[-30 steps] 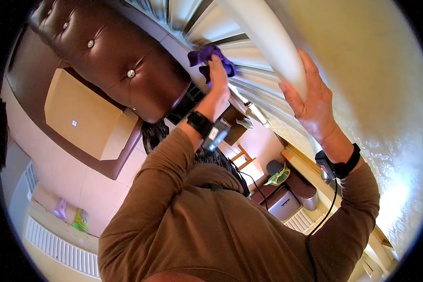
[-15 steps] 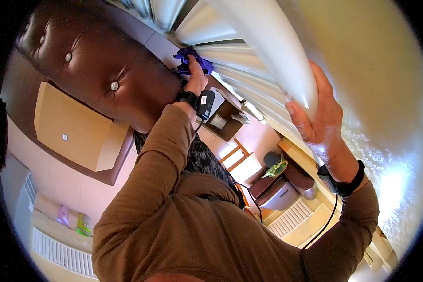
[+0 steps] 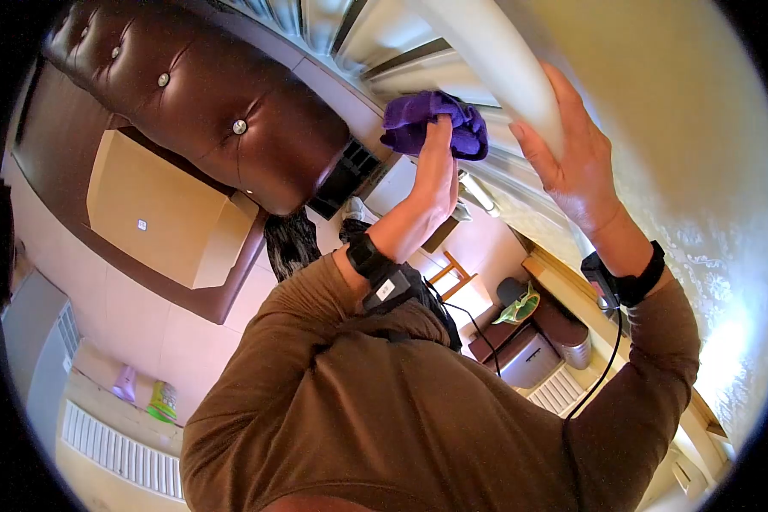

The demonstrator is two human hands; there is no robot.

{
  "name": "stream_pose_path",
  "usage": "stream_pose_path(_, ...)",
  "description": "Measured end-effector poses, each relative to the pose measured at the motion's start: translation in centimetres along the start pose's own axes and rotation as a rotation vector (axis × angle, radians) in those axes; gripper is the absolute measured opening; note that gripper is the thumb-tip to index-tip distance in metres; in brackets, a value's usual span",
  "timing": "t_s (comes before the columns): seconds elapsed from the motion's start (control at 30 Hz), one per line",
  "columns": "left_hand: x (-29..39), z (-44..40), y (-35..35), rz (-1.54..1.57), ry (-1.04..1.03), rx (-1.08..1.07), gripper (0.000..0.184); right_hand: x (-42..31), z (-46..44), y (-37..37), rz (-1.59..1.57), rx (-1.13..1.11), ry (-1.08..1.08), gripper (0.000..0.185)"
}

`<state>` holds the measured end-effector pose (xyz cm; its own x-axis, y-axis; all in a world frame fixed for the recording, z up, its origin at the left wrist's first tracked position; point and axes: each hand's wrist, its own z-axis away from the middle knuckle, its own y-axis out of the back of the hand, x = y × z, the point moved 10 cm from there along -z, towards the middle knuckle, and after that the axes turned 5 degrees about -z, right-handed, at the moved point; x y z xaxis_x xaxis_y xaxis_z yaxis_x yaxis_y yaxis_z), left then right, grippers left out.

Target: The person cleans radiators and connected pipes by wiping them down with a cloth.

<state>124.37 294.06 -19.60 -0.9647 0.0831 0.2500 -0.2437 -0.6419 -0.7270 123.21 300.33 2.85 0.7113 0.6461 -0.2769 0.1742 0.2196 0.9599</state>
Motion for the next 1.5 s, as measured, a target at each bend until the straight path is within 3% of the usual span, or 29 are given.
stream_pose_path(0.1, -1.9, -3.4, 1.8, 0.117, -0.09, -0.001, 0.022, -0.6, -0.1, 0.2, 0.003, 0.033, 0.042, 0.054)
stream_pose_path(0.13, -4.3, -5.1, 4.1, 0.096, 0.032, 0.113, 0.03, 0.0, -0.1, -0.1, -0.034, -0.005, -0.019, 0.054)
stream_pose_path(0.2, -3.4, -7.2, 5.5, 0.186, -0.006, 0.136, 0.023, 0.7, 0.1, -0.4, -0.071, -0.045, -0.087, 0.054)
stream_pose_path(0.27, -3.0, -9.5, 6.5, 0.264, -0.008, 0.032, 0.026, 0.8, 0.0, -0.4, -0.047, -0.047, -0.064, 0.055)
stream_pose_path(0.33, -3.9, -11.0, 9.3, 0.261, 0.051, 0.242, 0.03, 0.4, -0.3, -0.2, -0.059, -0.028, -0.035, 0.054)
stream_pose_path(0.47, -6.2, -15.0, 13.7, 0.282, 0.124, 0.312, 0.028, 0.2, -0.4, -0.1, -0.087, -0.032, -0.018, 0.055)
stream_pose_path(0.73, -7.0, -20.2, 17.6, 0.272, 0.184, 0.206, 0.027, 0.9, -0.2, -0.4, -0.111, -0.064, -0.044, 0.056)
stream_pose_path(0.8, -7.2, -20.2, 19.4, 0.179, 0.163, 0.42, 0.024, 1.7, -0.1, -0.6, -0.126, -0.072, -0.068, 0.057)
stream_pose_path(0.83, -7.2, -20.2, 19.2, 0.178, 0.165, 0.42, 0.024, 1.7, -0.1, -0.6, -0.13, -0.072, -0.04, 0.057)
stream_pose_path(0.93, -6.7, -18.7, 19.2, 0.111, 0.112, 0.469, 0.023, 1.3, -0.1, -0.6, -0.149, -0.085, -0.046, 0.058)
stream_pose_path(1.0, -6.9, -17.1, 19.0, -0.033, 0.191, 0.494, 0.024, 1.3, -0.1, -0.6, -0.16, -0.086, -0.076, 0.058)
stream_pose_path(1.03, -6.2, -16.5, 16.8, 0.033, 0.131, 0.311, 0.025, 1.4, 0.0, -0.6, -0.156, -0.08, -0.092, 0.058)
stream_pose_path(1.07, -5.5, -14.1, 15.6, 0.025, 0.192, 0.39, 0.023, 1.5, 0.0, -0.5, -0.157, -0.073, -0.102, 0.058)
stream_pose_path(1.27, -3.2, -6.2, 10.4, -0.162, 0.189, 0.209, 0.023, 0.9, 0.1, -0.2, -0.054, -0.018, 0.022, 0.054)
stream_pose_path(1.3, -2.7, -4.7, 9.2, -0.18, 0.18, 0.133, 0.025, 0.9, 0.2, 0.2, -0.062, -0.01, 0.007, 0.054)
stream_pose_path(1.37, -1.1, -0.3, 7.0, -0.269, 0.188, 0.032, 0.03, 3.1, 0.7, -1.4, -0.137, -0.249, -0.283, 0.073)
stream_pose_path(1.4, -0.6, 1.6, 6.6, -0.29, 0.195, 0.028, 0.031, 3.0, 0.9, -1.4, -0.153, -0.245, -0.29, 0.073)
stream_pose_path(1.47, 0.3, 4.5, 5.5, -0.265, 0.172, 0.007, 0.034, -0.2, 0.6, 0.8, -0.125, -0.023, 0.043, 0.059)
stream_pose_path(1.5, 0.7, 5.3, 5.8, -0.294, 0.15, 0.026, 0.035, 0.1, 0.5, 0.6, -0.136, -0.009, 0.044, 0.059)
